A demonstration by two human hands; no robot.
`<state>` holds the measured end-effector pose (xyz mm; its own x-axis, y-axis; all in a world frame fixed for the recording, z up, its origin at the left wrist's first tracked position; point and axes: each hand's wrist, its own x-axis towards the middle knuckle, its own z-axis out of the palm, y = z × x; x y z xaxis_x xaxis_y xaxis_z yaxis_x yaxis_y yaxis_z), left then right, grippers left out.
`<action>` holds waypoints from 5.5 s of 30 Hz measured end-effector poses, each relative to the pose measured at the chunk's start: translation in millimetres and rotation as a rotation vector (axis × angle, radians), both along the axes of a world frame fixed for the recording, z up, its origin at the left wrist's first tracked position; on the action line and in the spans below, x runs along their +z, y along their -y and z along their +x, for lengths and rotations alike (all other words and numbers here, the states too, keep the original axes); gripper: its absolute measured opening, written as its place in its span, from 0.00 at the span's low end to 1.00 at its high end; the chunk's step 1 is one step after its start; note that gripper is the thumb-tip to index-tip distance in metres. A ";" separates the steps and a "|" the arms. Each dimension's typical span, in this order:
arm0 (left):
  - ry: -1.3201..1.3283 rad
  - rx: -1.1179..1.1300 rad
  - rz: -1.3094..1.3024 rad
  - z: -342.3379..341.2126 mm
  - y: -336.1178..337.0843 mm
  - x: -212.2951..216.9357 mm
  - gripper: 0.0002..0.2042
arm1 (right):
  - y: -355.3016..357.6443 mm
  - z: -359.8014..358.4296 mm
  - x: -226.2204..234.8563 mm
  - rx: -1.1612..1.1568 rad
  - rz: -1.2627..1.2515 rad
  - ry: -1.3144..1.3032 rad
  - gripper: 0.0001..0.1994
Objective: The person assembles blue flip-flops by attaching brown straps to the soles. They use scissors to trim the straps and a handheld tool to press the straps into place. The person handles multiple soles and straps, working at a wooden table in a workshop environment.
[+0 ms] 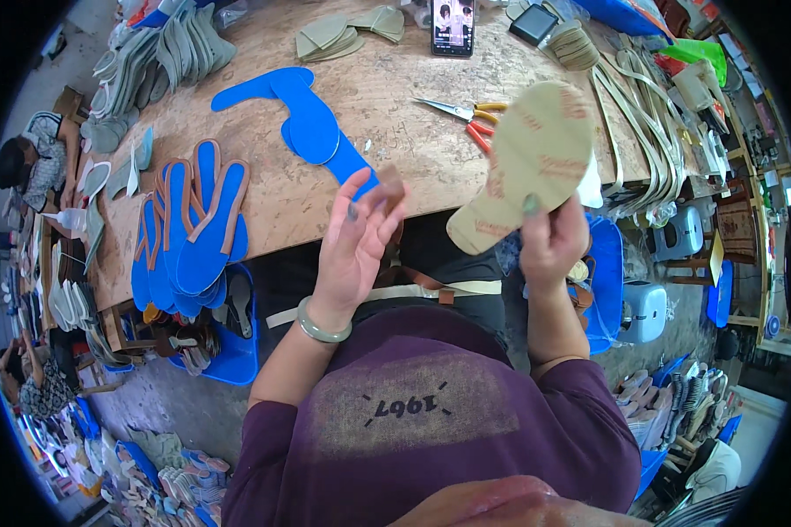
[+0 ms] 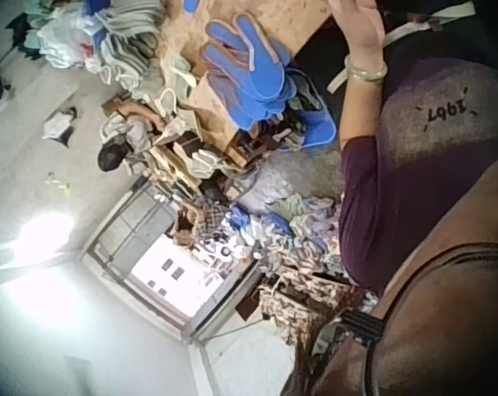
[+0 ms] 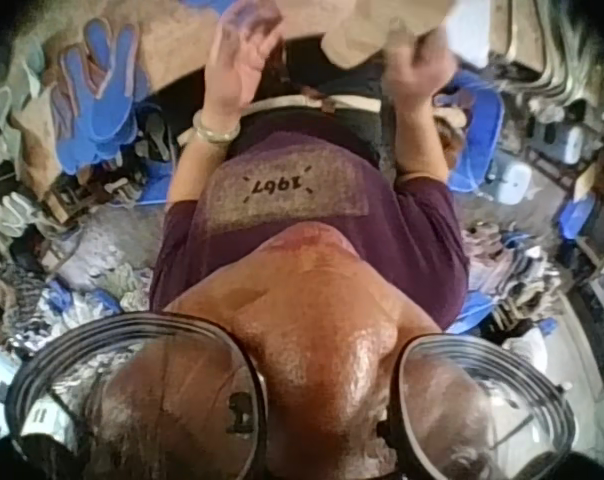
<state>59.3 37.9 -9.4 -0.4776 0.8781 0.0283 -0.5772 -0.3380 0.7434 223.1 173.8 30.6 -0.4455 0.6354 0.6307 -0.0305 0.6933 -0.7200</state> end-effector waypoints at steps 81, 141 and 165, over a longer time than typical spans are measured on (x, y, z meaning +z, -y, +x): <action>-0.178 0.247 -0.193 -34.6 19.0 -3.8 0.23 | 10.7 -112.4 -41.3 0.556 -1.023 -0.177 0.09; -0.231 0.263 0.093 -20.6 22.4 16.8 0.21 | 49.0 -91.0 -39.9 0.562 -0.771 0.011 0.11; -0.239 0.399 -0.050 -15.4 25.5 20.2 0.20 | 56.4 -96.7 -45.9 0.614 -0.448 0.037 0.08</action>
